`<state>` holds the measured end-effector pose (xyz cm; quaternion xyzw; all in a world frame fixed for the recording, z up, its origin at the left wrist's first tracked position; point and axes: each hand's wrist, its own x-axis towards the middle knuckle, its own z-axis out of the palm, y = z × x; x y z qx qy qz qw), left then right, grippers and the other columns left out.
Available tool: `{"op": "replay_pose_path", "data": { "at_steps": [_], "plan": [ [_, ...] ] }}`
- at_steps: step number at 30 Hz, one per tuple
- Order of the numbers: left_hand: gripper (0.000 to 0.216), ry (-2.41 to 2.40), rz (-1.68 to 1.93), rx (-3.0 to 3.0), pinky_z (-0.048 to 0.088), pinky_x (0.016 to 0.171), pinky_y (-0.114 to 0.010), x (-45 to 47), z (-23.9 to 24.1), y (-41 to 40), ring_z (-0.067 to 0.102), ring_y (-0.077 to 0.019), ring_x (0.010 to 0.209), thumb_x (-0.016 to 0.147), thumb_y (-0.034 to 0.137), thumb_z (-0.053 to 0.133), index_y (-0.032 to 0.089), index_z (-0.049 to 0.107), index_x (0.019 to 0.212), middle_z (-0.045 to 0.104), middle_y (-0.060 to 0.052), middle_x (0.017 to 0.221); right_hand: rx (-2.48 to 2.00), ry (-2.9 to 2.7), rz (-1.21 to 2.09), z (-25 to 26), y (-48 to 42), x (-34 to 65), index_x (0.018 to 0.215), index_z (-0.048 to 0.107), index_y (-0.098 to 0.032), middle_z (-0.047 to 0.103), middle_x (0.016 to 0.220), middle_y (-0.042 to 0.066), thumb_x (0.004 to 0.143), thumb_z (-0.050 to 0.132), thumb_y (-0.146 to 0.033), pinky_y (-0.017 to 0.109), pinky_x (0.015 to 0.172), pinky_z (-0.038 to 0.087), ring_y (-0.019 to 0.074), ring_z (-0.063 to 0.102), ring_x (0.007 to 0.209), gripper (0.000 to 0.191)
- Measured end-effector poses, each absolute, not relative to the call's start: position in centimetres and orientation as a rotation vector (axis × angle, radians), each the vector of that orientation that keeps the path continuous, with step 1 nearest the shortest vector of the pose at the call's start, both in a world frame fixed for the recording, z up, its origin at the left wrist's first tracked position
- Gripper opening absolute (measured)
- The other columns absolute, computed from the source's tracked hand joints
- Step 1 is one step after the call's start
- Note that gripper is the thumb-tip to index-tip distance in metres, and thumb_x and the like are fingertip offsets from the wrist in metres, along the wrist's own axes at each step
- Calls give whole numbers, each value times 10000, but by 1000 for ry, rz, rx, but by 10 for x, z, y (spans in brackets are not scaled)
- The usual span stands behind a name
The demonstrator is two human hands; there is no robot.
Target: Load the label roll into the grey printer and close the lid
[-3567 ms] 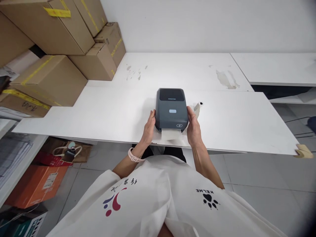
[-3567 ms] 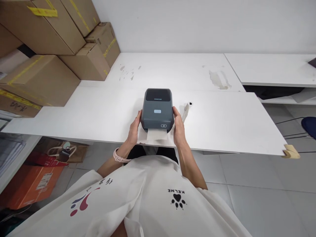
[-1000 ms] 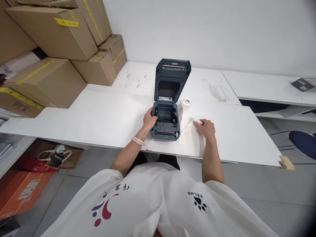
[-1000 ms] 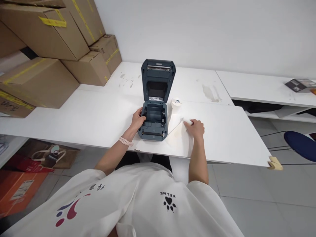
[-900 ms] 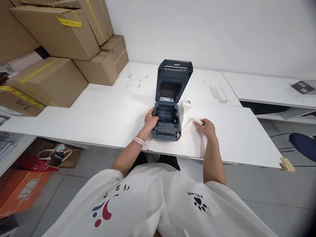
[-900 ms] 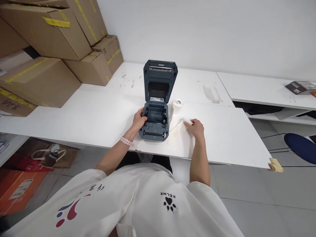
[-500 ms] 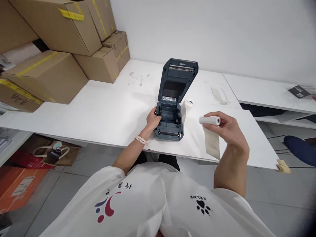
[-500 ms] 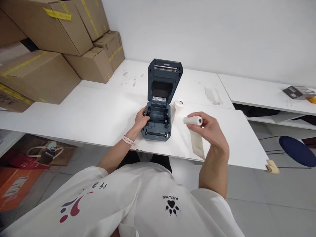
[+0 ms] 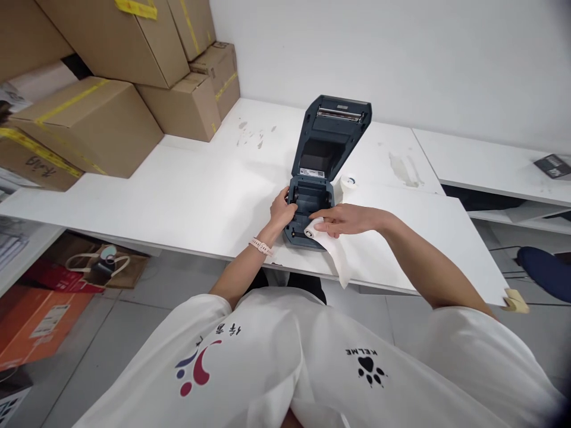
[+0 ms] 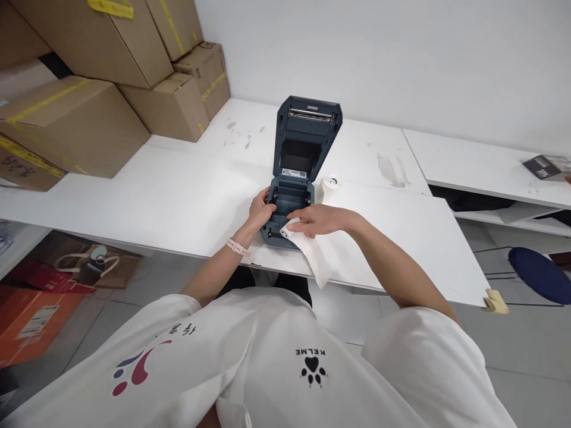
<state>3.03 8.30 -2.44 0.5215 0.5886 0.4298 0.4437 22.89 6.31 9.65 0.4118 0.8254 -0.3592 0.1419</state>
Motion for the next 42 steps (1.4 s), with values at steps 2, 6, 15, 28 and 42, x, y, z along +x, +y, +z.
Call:
{"op": "replay_pose_path", "data": {
  "at_steps": [2,6,15,28,42],
  "plan": [
    [766,1470,1046,1290,492,1092,-478,30,-24,83,642,-341,1279,672,93,602,241,597,1424,695,-78,1393,1129,2371,-1095,97,67,233,1521,528,-198,784,808,37,960,512,-508,358,760,555,241,753,840,642],
    [796,1478,1024,1274,479,1104,-473,30,-23,83,624,-347,1311,676,100,608,239,565,1458,675,-80,1425,1160,2412,-1012,90,76,230,1337,683,-241,756,785,17,887,593,-376,343,694,512,221,702,728,478],
    [782,1454,1021,1283,519,1011,-446,29,-25,82,636,-339,1269,701,137,591,245,546,1474,674,-77,1417,1259,2725,-80,45,121,224,1143,798,-212,714,1199,148,888,698,-417,474,964,380,360,586,1157,342],
    [774,1308,1143,1170,495,1081,-445,31,-31,81,596,-327,1325,679,147,597,219,556,1448,638,-100,1450,1585,3100,-270,23,54,234,1187,766,-251,741,1311,79,1026,549,-388,553,1116,357,314,614,1268,302],
    [867,1158,1146,1091,447,1164,-427,32,-24,81,502,-318,1439,675,173,647,183,436,1516,502,-137,1579,1635,3199,-290,-19,-22,225,1321,618,-282,621,1510,76,932,665,-589,607,1203,309,368,477,1467,497]
  ]
}}
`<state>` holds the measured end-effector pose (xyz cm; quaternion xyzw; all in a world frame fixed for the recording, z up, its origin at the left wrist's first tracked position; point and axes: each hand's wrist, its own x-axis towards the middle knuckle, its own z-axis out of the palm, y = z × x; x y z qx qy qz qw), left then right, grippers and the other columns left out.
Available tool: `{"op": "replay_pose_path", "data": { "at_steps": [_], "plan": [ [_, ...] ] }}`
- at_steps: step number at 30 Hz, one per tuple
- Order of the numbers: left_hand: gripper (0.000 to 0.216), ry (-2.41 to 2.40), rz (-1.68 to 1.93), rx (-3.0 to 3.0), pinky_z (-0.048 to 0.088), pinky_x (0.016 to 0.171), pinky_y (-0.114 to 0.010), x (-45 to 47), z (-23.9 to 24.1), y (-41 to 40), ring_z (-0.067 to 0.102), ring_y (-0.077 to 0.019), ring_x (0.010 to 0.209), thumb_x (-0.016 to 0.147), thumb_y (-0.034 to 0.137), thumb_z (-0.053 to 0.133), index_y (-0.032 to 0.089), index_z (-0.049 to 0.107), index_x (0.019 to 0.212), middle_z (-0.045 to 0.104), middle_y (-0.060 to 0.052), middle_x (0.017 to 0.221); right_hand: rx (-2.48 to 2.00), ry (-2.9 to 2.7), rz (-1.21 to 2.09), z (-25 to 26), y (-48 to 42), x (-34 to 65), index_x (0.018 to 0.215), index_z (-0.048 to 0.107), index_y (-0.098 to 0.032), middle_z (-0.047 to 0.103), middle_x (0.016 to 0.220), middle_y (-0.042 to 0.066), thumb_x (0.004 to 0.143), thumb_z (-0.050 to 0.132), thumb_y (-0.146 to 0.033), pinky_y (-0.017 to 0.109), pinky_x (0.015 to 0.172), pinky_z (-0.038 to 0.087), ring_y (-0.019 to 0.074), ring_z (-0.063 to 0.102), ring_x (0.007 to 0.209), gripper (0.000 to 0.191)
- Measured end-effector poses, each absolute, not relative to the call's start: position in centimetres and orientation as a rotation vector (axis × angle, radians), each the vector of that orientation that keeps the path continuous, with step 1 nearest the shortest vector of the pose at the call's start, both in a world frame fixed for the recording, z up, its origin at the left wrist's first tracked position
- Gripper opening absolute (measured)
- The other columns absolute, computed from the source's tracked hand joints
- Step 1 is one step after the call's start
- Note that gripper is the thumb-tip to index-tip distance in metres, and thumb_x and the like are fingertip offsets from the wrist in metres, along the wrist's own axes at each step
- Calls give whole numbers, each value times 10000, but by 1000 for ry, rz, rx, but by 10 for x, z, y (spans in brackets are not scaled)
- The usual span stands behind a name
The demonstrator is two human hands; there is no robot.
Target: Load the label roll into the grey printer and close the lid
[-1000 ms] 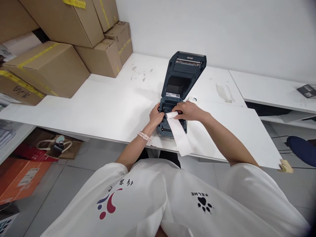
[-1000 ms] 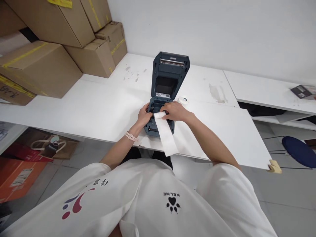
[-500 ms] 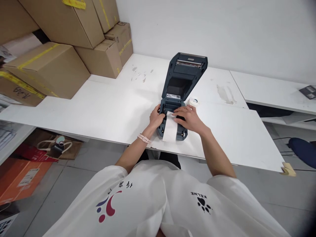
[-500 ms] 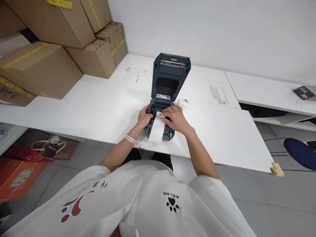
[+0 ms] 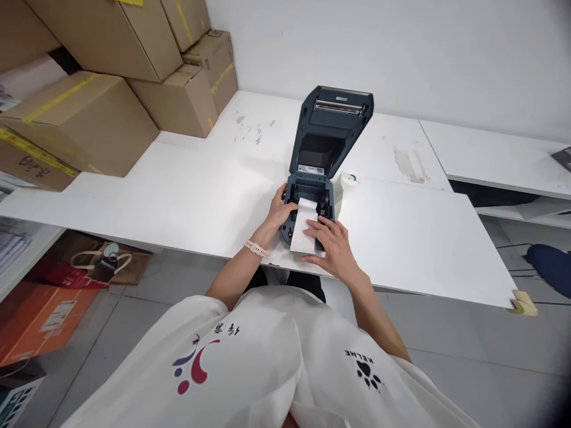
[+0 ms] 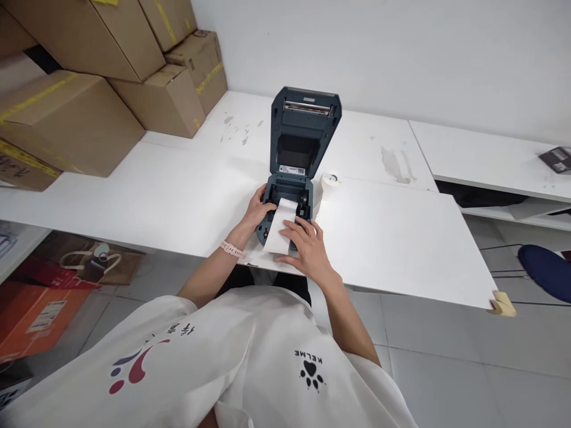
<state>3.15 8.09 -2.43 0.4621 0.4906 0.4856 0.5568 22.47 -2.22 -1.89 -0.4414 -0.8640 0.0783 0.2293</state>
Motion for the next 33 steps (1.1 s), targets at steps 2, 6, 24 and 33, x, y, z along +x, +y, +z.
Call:
{"op": "replay_pose_path", "data": {
  "at_steps": [2,6,24,33],
  "plan": [
    [868,1161,1141,1106,443,1168,-424,31,-28,83,493,-316,1449,677,179,644,193,435,1519,504,-131,1579,-1176,-2251,195,-24,-22,218,1197,691,-287,724,1372,50,1003,612,-446,567,1155,377,323,584,1355,263],
    [882,1163,1143,1115,433,1183,-423,30,-34,86,480,-315,1463,662,182,657,191,436,1517,499,-133,1581,-1107,-2062,325,-30,-24,215,1087,754,-306,788,1246,10,1033,574,-282,525,1076,463,266,665,1201,189],
    [905,1139,1135,1090,428,1180,-413,29,-40,89,488,-292,1462,692,274,757,238,417,1530,481,-108,1608,-1175,-1995,543,-29,-35,222,1061,775,-314,762,1304,14,966,654,-340,637,1222,348,297,633,1320,156],
    [934,1170,1103,1078,441,1164,-429,29,-31,87,501,-310,1442,676,283,792,275,421,1533,489,-98,1603,-1203,-1967,562,-28,-37,220,1037,793,-329,769,1287,15,971,648,-395,643,1228,342,304,641,1307,172]
  ]
}}
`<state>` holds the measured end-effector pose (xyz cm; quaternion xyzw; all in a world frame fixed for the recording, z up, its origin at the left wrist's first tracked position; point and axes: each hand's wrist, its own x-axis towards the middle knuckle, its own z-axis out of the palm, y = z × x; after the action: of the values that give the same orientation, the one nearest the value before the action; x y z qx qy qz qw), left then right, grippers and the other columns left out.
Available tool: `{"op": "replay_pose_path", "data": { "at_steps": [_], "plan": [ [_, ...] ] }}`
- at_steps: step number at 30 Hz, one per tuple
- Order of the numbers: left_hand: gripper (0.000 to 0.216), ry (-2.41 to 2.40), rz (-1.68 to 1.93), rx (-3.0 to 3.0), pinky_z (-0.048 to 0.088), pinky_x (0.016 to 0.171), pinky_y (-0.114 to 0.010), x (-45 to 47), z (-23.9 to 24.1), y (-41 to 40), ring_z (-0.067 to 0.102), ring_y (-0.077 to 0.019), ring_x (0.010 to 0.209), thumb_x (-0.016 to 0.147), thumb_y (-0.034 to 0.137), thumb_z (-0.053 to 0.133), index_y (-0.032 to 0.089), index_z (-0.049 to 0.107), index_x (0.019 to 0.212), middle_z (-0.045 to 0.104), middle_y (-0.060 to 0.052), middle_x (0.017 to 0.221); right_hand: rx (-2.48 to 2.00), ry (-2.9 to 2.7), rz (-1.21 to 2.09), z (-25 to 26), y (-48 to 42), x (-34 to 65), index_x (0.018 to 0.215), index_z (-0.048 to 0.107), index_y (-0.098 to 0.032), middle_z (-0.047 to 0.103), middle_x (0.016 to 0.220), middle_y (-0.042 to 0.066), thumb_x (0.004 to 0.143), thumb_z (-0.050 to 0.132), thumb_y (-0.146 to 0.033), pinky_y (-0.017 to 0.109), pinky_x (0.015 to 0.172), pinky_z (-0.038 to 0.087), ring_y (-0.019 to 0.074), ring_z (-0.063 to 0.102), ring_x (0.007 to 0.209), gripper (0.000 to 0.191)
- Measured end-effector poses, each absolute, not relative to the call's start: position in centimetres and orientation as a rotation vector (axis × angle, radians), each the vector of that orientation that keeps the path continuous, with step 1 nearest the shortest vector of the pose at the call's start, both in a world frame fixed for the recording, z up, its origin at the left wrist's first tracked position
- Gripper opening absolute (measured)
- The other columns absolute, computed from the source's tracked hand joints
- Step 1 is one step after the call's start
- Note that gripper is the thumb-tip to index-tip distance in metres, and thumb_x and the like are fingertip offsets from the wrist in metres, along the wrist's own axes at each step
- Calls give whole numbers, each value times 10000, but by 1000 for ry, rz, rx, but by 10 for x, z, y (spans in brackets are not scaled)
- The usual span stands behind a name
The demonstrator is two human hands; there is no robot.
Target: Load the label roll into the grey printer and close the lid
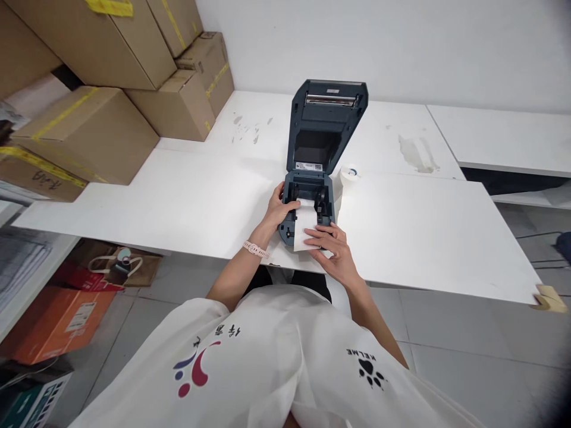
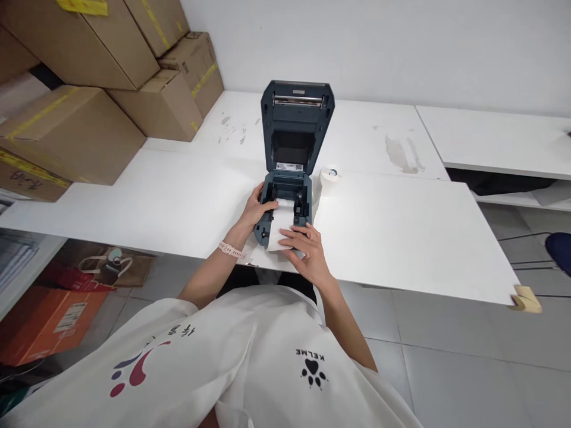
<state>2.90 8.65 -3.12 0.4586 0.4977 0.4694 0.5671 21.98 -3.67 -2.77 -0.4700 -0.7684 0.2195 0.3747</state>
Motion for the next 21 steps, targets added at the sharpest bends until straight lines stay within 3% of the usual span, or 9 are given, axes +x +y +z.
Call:
{"op": "replay_pose_path", "data": {
  "at_steps": [6,12,15,18,21],
  "plan": [
    [953,1176,1094,1076,451,1162,-425,28,-27,83,498,-314,1451,687,291,807,232,404,1548,454,-131,1628,-1177,-1970,563,-30,-36,222,1066,780,-314,764,1300,18,963,676,-419,641,1229,335,302,624,1325,180],
    [987,1186,1094,1071,459,1163,-427,29,-25,87,482,-325,1472,671,312,846,228,405,1549,425,-138,1651,-1151,-2135,678,-17,-39,232,1220,735,-334,661,1466,24,886,733,-579,669,1268,262,325,544,1432,414],
    [988,1169,1091,1060,470,1155,-457,28,-24,80,515,-340,1442,681,335,852,203,408,1553,460,-157,1626,-1085,-2142,736,-9,-38,240,1216,741,-342,679,1445,27,884,713,-616,655,1254,318,325,564,1415,432],
    [1003,1127,1014,1059,461,1168,-501,25,-25,56,532,-342,1432,723,418,843,287,358,1591,520,-124,1585,-1107,-1893,606,0,-12,255,1252,728,-339,701,1409,48,950,641,-590,582,1202,441,301,609,1369,402],
    [1079,1126,951,1051,417,1215,-499,18,-30,22,454,-339,1509,724,469,852,374,270,1628,488,-84,1621,-1164,-1617,397,20,55,271,1470,572,-316,562,1569,74,1008,503,-636,540,1245,404,285,485,1499,567]
  ]
}}
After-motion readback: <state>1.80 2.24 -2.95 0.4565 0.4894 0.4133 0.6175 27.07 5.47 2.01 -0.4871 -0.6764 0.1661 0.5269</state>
